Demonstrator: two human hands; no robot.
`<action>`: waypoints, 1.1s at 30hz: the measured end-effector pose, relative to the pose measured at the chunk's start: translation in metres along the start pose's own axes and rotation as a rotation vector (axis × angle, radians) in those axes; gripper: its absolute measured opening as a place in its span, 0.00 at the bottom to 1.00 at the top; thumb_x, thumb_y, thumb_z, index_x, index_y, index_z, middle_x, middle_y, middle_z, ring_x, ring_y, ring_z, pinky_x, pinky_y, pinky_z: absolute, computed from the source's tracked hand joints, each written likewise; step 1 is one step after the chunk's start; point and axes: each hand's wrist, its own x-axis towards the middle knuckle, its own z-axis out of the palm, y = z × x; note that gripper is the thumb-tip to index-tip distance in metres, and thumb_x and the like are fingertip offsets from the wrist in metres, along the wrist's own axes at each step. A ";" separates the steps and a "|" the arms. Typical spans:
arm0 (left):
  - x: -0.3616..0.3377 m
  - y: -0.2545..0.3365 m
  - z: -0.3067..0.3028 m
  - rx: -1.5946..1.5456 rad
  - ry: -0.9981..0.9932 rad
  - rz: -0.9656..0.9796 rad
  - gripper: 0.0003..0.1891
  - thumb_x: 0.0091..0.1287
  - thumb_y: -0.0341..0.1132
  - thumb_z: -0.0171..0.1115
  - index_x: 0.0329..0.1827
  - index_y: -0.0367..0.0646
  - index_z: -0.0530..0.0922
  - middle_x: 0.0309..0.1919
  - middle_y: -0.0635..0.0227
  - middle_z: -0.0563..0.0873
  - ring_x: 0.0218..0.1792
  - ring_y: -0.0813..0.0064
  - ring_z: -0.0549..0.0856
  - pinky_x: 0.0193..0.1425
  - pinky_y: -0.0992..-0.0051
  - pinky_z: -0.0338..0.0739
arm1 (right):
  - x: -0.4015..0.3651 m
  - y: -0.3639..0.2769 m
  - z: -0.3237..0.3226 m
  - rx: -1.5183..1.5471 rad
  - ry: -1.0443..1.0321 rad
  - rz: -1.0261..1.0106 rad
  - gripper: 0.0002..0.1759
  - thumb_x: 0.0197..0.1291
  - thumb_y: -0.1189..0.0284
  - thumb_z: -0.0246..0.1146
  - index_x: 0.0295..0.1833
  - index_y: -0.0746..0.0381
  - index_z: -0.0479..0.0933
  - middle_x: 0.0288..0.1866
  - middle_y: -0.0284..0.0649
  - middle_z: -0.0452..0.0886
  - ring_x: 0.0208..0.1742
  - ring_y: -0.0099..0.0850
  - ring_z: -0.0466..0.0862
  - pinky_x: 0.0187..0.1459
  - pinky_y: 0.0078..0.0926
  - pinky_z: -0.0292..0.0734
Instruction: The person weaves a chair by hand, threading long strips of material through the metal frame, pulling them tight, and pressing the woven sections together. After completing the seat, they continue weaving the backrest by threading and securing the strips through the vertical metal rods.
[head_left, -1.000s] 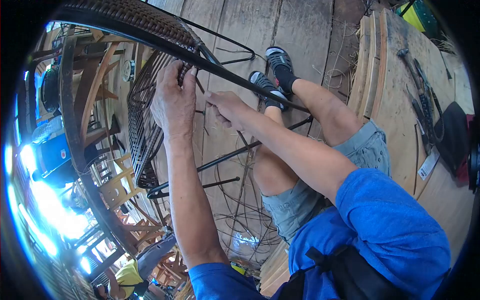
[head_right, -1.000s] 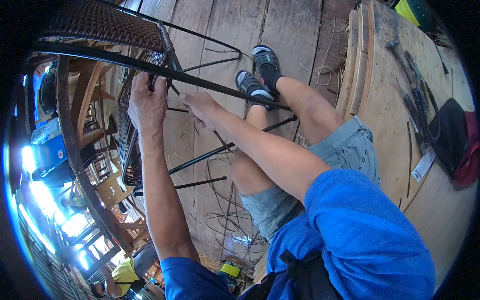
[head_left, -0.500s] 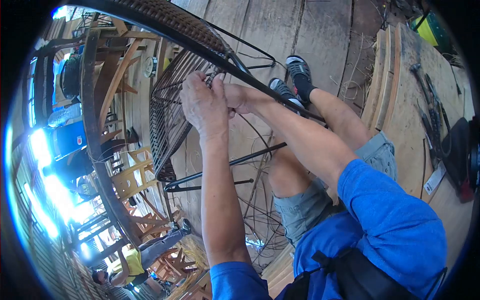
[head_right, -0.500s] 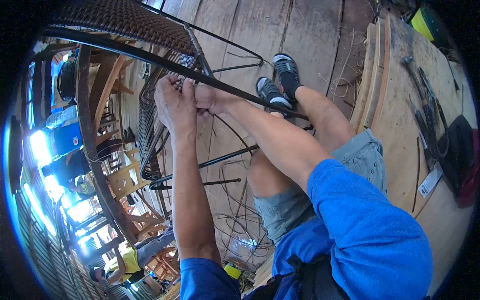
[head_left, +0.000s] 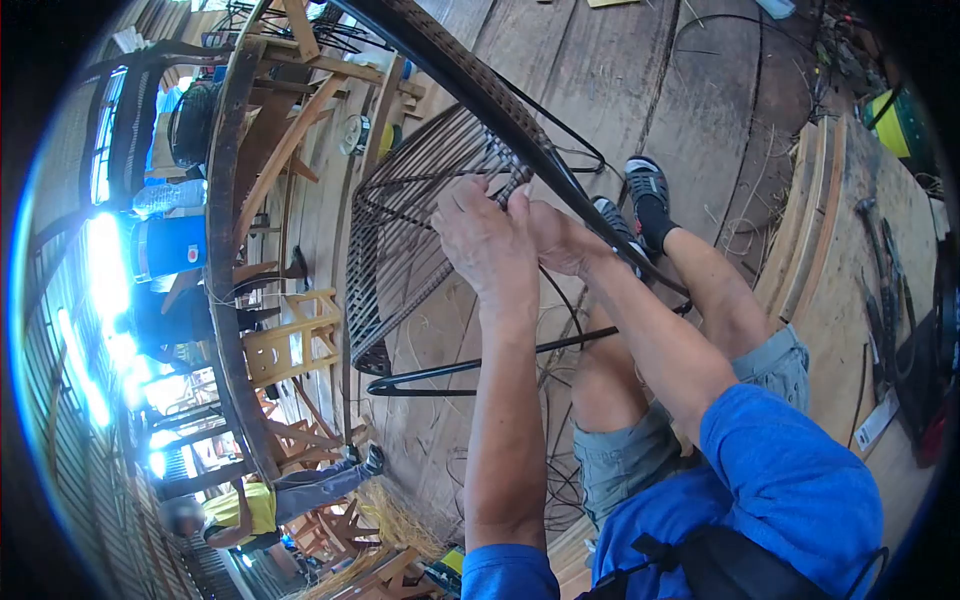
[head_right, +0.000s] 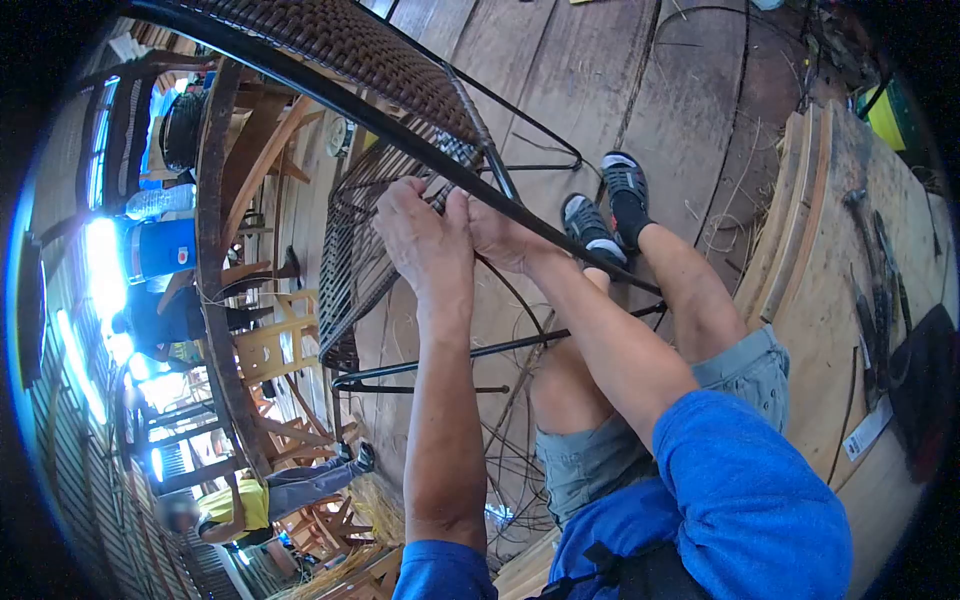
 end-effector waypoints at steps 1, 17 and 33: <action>0.000 0.000 0.000 0.003 0.001 -0.007 0.21 0.51 0.34 0.69 0.46 0.39 0.70 0.41 0.56 0.74 0.46 0.53 0.72 0.50 0.59 0.67 | -0.002 -0.001 0.000 -0.030 -0.017 -0.004 0.08 0.60 0.72 0.60 0.32 0.62 0.70 0.32 0.26 0.67 0.34 0.17 0.65 0.33 0.20 0.67; -0.003 0.000 -0.001 0.006 -0.007 -0.050 0.24 0.50 0.37 0.70 0.48 0.38 0.72 0.41 0.57 0.76 0.44 0.55 0.74 0.48 0.61 0.70 | -0.016 -0.005 -0.001 -0.139 0.178 0.245 0.07 0.60 0.75 0.58 0.29 0.59 0.71 0.29 0.24 0.69 0.32 0.14 0.68 0.32 0.17 0.65; -0.012 0.012 -0.015 -0.197 -0.129 -0.249 0.26 0.49 0.31 0.71 0.50 0.38 0.70 0.44 0.57 0.75 0.46 0.56 0.75 0.51 0.63 0.71 | -0.033 0.030 -0.003 -0.099 0.378 0.012 0.19 0.70 0.63 0.48 0.25 0.56 0.69 0.23 0.26 0.71 0.26 0.15 0.69 0.27 0.17 0.66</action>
